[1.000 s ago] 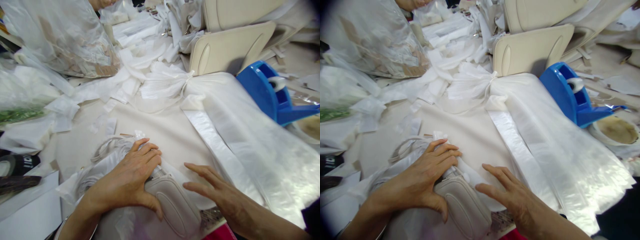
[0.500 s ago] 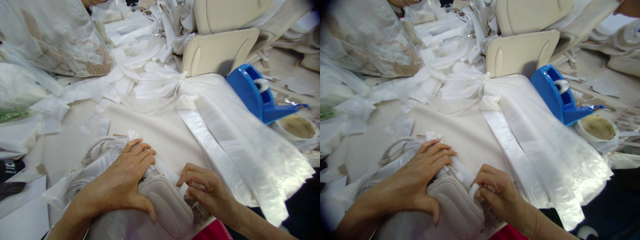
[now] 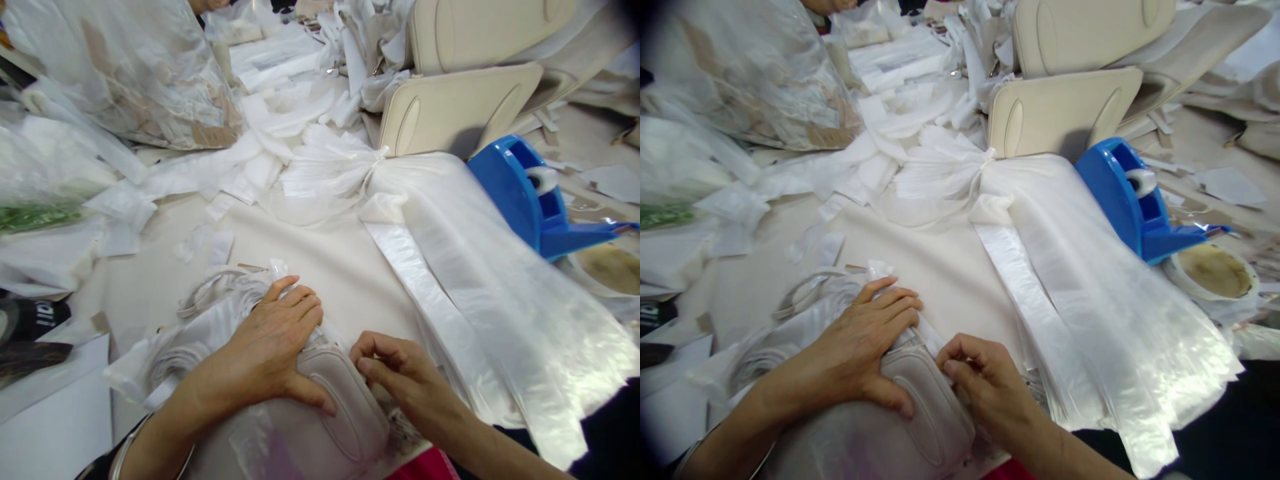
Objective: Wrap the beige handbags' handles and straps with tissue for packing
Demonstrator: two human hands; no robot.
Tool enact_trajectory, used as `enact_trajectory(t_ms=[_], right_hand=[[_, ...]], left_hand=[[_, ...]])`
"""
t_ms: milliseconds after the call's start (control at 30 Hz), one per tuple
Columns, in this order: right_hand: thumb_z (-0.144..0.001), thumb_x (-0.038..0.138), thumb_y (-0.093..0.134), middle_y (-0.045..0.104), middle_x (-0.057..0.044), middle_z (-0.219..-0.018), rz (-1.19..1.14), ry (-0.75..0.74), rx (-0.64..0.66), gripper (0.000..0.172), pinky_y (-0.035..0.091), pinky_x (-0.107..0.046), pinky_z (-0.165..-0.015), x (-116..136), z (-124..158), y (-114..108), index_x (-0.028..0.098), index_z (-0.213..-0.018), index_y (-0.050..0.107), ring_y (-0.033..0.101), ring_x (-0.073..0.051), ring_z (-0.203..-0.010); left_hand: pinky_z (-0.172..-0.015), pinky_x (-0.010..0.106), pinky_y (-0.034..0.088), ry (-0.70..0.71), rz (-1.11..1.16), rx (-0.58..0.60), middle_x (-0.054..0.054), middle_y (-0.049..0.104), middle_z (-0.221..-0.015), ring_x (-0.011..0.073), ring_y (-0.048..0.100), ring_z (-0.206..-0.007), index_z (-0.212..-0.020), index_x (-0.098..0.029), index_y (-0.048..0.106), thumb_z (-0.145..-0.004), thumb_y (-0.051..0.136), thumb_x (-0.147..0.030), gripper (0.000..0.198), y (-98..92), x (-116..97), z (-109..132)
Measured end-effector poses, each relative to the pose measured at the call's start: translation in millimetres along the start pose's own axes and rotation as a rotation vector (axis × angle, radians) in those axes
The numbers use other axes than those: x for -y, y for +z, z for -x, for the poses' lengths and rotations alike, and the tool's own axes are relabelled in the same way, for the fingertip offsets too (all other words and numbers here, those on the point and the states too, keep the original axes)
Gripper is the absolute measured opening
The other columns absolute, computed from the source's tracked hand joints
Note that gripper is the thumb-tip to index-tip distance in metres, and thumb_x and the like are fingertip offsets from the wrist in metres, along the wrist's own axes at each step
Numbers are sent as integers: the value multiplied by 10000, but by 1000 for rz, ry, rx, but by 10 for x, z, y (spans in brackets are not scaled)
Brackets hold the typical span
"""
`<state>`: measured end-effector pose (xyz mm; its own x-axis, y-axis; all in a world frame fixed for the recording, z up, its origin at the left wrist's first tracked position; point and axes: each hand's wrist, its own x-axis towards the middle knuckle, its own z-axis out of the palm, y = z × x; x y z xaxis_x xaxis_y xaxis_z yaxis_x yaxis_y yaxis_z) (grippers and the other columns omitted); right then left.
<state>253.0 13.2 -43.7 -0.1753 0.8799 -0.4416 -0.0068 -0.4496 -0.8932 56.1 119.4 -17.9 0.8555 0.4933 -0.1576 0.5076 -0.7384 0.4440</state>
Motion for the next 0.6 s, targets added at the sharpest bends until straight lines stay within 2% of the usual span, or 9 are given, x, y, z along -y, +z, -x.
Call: enact_trajectory(t_ms=[67, 100, 167, 200, 233, 333, 433, 500, 600], right_hand=[[-895, 337, 518, 624, -79, -1021, 179, -145, -43, 224, 474, -305, -796, -37, 88, -56, 195, -1007, 650, 567, -195, -926], [-883, 356, 547, 570, -108, -1200, 268, -208, -61, 342, 459, -364, -904, -60, 120, -53, 208, -1189, 590, 528, -234, -1077], [-822, 348, 634, 412, -154, -1407, 407, -278, -50, 721, 389, -484, -1031, -114, 145, 28, 210, -1455, 317, 404, -301, -1254], [-801, 326, 653, 364, -175, -1441, 457, -287, -31, 859, 359, -535, -1055, -144, 138, 99, 198, -1507, 180, 363, -324, -1288], [-795, 302, 650, 337, -190, -1454, 489, -294, -19, 926, 328, -577, -1071, -172, 121, 179, 186, -1523, 90, 332, -341, -1309], [-823, 250, 579, 338, -196, -1426, 467, -298, -64, 913, 298, -616, -1083, -236, 65, 377, 183, -1525, -2, 325, -343, -1315], [-849, 241, 528, 416, -155, -1337, 359, -284, -103, 860, 364, -545, -1071, -290, 79, 381, 204, -1523, -4, 415, -293, -1258], [-859, 259, 525, 428, -129, -1331, 329, -277, -131, 848, 384, -499, -1070, -346, 123, 247, 225, -1525, 3, 438, -271, -1252], [-881, 286, 519, 435, -120, -1346, 404, -259, -144, 832, 410, -479, -1053, -354, 159, -119, 235, -1528, 0, 455, -263, -1255]], left_hand=[[-1139, 501, 149, 9, 4, 4, 46, 613, -950, 250, 554, -976, -894, -193, 566, -627, 581, -802, 665, 10, 0, -18], [-1135, 502, 153, 15, 2, 13, 37, 610, -927, 240, 559, -944, -877, -194, 562, -637, 576, -799, 651, 8, 2, -26], [-1127, 503, 163, 24, -10, 18, 28, 605, -906, 229, 562, -905, -872, -194, 558, -646, 568, -798, 645, -2, 5, -35], [-1123, 502, 170, 24, -20, 14, 27, 605, -903, 228, 563, -898, -875, -193, 557, -649, 565, -798, 646, -8, 6, -36], [-1118, 499, 179, 23, -32, 9, 27, 604, -901, 227, 562, -895, -873, -191, 556, -653, 561, -797, 645, -13, 6, -35], [-1110, 487, 193, 24, -77, 3, 23, 594, -875, 222, 555, -884, -851, -186, 554, -667, 547, -799, 641, -15, -6, -34], [-1109, 478, 195, 36, -122, -12, 18, 580, -848, 211, 545, -869, -837, -181, 555, -682, 527, -804, 642, 0, -39, -93], [-1100, 476, 212, 54, -137, -34, 18, 577, -830, 208, 540, -856, -815, -180, 553, -691, 510, -811, 644, 19, -70, -198], [-1085, 475, 238, 123, -146, -63, 31, 585, -816, 218, 539, -861, -798, -175, 563, -710, 483, -815, 650, 51, -119, -433]])
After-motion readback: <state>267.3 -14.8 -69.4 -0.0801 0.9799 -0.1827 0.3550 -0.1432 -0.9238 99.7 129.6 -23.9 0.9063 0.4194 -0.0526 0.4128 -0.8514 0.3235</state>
